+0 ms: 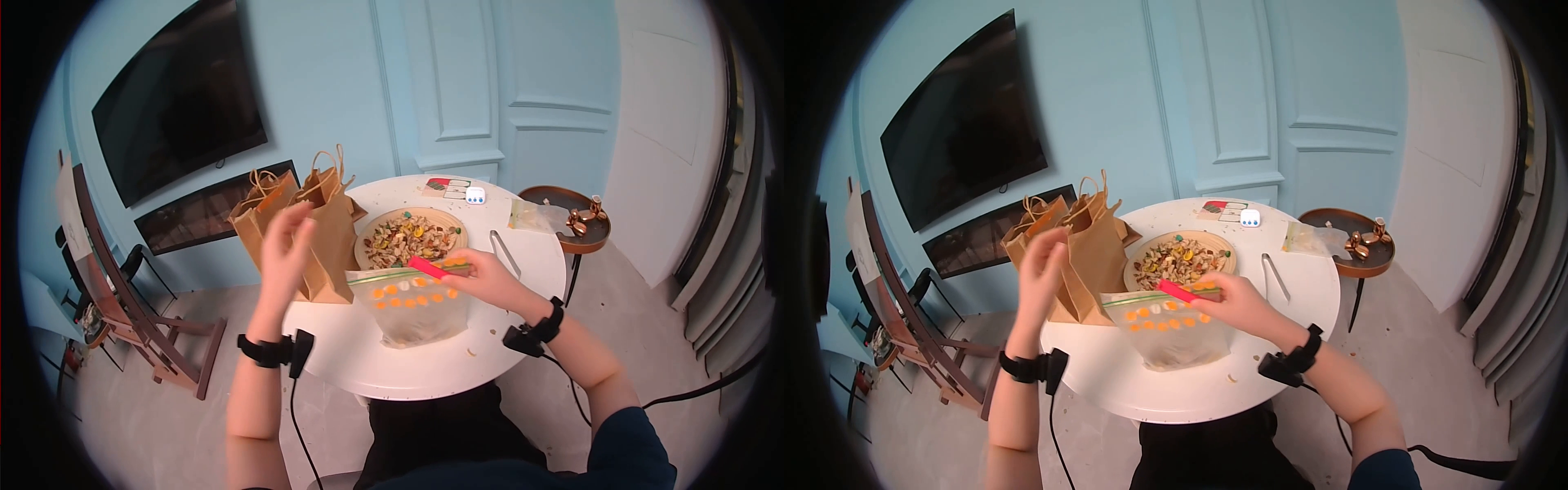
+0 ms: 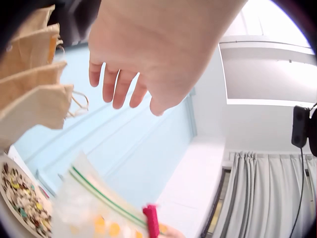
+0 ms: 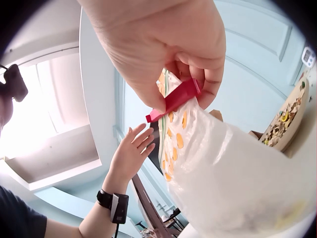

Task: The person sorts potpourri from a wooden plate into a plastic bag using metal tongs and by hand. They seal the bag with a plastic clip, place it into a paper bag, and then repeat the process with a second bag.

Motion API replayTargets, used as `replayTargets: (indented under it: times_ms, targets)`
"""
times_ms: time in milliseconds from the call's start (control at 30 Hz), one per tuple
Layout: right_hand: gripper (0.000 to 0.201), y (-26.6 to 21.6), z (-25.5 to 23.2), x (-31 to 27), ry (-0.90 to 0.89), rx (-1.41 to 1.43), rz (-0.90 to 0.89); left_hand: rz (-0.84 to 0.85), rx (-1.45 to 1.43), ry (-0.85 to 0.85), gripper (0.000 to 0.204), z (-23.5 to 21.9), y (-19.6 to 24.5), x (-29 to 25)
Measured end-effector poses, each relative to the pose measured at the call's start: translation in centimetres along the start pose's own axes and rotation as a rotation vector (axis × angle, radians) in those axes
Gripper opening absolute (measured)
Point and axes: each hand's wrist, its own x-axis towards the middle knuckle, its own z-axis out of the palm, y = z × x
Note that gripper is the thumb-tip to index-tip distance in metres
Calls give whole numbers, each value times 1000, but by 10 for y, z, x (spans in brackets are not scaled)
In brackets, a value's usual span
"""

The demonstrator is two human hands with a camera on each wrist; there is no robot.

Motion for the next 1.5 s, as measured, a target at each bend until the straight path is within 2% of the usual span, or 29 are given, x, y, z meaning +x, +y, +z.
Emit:
replayTargets:
  times_ms: [33, 67, 100, 200, 267, 300, 367, 400, 500, 533, 600, 667, 767, 933, 1000, 1033, 1100, 1167, 1233, 1400, 1433, 1467, 1500]
  targets:
    - [36, -1, -7, -3, -29, -164, 1, 11, 15, 119, 27, -15, -7, 7]
    - [38, -2, -13, -5, -57, -329, 1, 39, 160, 187, 26, -37, -27, 16]
    - [38, -2, -17, -7, -60, -330, -7, -7, 217, 251, 27, -53, -40, 24]
    - [41, -6, -19, -10, -142, -419, -48, -43, 365, 274, 32, -83, -66, 43]
    - [43, -15, -18, -14, -200, -376, 37, 37, 700, 204, 34, -92, -90, 54]
    - [43, -17, -17, -14, -197, -377, 36, 40, 698, 203, 34, -91, -85, 58]
    - [43, -21, -13, -15, -223, -376, 39, -62, 843, -157, 33, -89, -75, 65]
    - [43, -23, -13, -15, -220, -378, 38, -72, 795, -217, 28, -86, -72, 66]
    - [43, -30, -14, -16, -229, -396, 32, 29, 849, -266, 26, -73, -62, 56]
    - [39, -32, -15, -17, -212, -394, 58, -18, 789, -297, 24, -71, -59, 53]
    - [35, -32, -18, -17, -193, -394, 77, 27, 820, -296, 24, -66, -55, 42]
    - [32, -29, -23, -17, -235, -561, 218, 54, 870, -330, 26, -64, -48, 32]
    - [36, -9, -26, -13, -278, -581, 194, 22, 842, -356, 27, -63, -37, 25]
    - [38, -6, -20, -8, -285, -514, 101, 9, 799, -340, 26, -65, -37, 29]
    - [39, 0, -21, -8, -279, -516, 98, 238, 869, -46, 22, -57, -31, 33]
    - [38, 4, -22, -9, -276, -507, 130, 244, 866, -51, 22, -49, -23, 36]
    - [38, 8, -23, -10, -264, -493, 165, 460, 737, -152, 21, -23, 0, 39]
    - [38, 12, -23, -11, -230, -452, 225, 486, 631, -423, 20, 11, 16, 40]
    - [36, 22, -23, -11, -180, -406, 233, 402, 564, -521, 24, 53, -7, 46]
    - [34, 73, -30, 1, -102, -229, 250, -291, 801, -765, 38, 137, -110, 113]
    - [32, 77, -31, 4, -132, -162, 318, -280, 806, -765, 38, 148, -127, 124]
    - [30, 81, -33, 7, -162, -94, 387, -362, 948, -824, 40, 157, -143, 134]
    - [30, 85, -35, 10, -152, -92, 380, -445, 1091, -881, 42, 166, -159, 145]
